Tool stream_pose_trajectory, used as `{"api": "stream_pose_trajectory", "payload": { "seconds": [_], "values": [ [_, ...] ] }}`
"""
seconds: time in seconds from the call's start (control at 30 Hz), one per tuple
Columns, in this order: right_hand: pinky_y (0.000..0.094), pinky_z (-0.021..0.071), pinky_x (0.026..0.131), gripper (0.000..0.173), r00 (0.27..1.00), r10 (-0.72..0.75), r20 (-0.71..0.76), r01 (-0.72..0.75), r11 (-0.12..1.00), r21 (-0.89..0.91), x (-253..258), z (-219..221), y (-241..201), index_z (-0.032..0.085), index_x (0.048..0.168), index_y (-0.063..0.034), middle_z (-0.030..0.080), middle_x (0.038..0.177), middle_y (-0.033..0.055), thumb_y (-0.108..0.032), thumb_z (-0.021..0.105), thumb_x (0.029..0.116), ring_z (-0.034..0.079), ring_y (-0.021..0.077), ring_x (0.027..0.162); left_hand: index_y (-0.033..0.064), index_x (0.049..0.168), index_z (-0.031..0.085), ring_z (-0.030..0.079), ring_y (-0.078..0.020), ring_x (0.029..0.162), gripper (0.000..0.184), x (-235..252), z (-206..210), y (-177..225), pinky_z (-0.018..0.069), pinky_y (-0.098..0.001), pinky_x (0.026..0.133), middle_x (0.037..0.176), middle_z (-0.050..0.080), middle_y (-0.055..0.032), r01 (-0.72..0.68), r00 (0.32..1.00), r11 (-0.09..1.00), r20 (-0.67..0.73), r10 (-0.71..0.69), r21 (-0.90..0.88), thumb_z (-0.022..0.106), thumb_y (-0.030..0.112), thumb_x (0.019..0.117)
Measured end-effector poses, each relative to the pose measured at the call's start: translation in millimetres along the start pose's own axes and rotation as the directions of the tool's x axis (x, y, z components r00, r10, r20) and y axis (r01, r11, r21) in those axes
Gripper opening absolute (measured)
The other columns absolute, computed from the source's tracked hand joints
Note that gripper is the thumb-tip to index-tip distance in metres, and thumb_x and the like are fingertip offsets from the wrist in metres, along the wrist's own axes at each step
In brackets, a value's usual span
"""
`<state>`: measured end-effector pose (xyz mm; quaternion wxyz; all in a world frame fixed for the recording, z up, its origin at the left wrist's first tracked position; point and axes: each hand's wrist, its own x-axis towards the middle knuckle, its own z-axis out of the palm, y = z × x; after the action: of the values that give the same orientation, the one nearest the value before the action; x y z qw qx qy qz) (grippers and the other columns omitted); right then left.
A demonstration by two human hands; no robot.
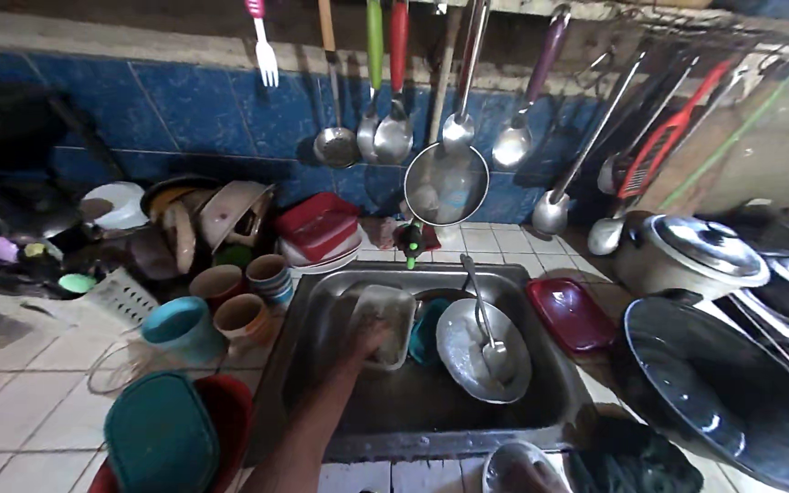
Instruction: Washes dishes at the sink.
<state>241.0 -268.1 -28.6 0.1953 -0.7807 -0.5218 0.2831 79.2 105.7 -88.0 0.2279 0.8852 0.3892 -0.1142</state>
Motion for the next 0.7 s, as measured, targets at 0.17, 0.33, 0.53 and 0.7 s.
{"api": "stream_pose_trajectory", "payload": {
  "seconds": [0.17,0.33,0.53,0.7],
  "values": [
    [0.0271,0.0604,0.066,0.048,0.967,0.113,-0.228,0.161,0.419,0.893,24,-29,-6,0.048,0.134,-0.0053,0.070,0.098,0.0027,-0.014,0.065,0.0897,0.069,0.0092,0.078,-0.0045,0.137,0.058,0.047,-0.0418,0.140,0.043,-24,-21,-6,0.0343,-0.0593,0.115,0.145,0.054,-0.0256,0.140,0.984,0.989,0.116,-0.135,-0.036,0.048,0.026,0.1081],
    [0.0202,0.0549,0.052,0.034,0.968,0.126,-0.219,0.222,-0.012,0.975,98,-42,-46,0.060,0.107,-0.0121,0.065,0.079,-0.0006,-0.038,0.038,0.1099,0.062,0.0050,0.061,-0.0026,0.126,0.067,0.057,-0.0441,0.128,0.030,-52,-46,-10,0.0401,-0.0587,0.111,0.131,0.064,-0.0257,-0.219,0.976,0.969,0.030,0.217,0.118,0.051,0.014,0.1064],
    [0.0244,0.0574,0.068,0.032,0.894,0.057,-0.445,0.411,0.296,0.862,163,16,-130,0.058,0.120,0.0053,0.068,0.099,0.0075,0.002,0.065,0.0883,0.066,0.0083,0.080,-0.0046,0.150,0.041,0.058,-0.0150,0.088,0.044,-123,-21,60,0.0499,-0.0284,0.083,0.106,0.062,-0.0151,-0.274,0.959,0.685,-0.242,0.145,-0.676,0.038,0.012,0.1093],
    [0.0320,0.0545,0.092,0.044,0.870,0.029,-0.493,0.375,0.612,0.697,183,51,-145,0.056,0.132,0.0097,0.066,0.119,0.0199,-0.009,0.063,0.0931,0.065,0.0167,0.105,-0.0030,0.143,0.050,0.053,-0.0074,0.074,0.038,-158,16,96,0.0471,-0.0241,0.067,0.103,0.062,-0.0097,-0.194,0.967,0.489,-0.250,-0.051,-0.850,0.042,0.004,0.1061]
  ]
}}
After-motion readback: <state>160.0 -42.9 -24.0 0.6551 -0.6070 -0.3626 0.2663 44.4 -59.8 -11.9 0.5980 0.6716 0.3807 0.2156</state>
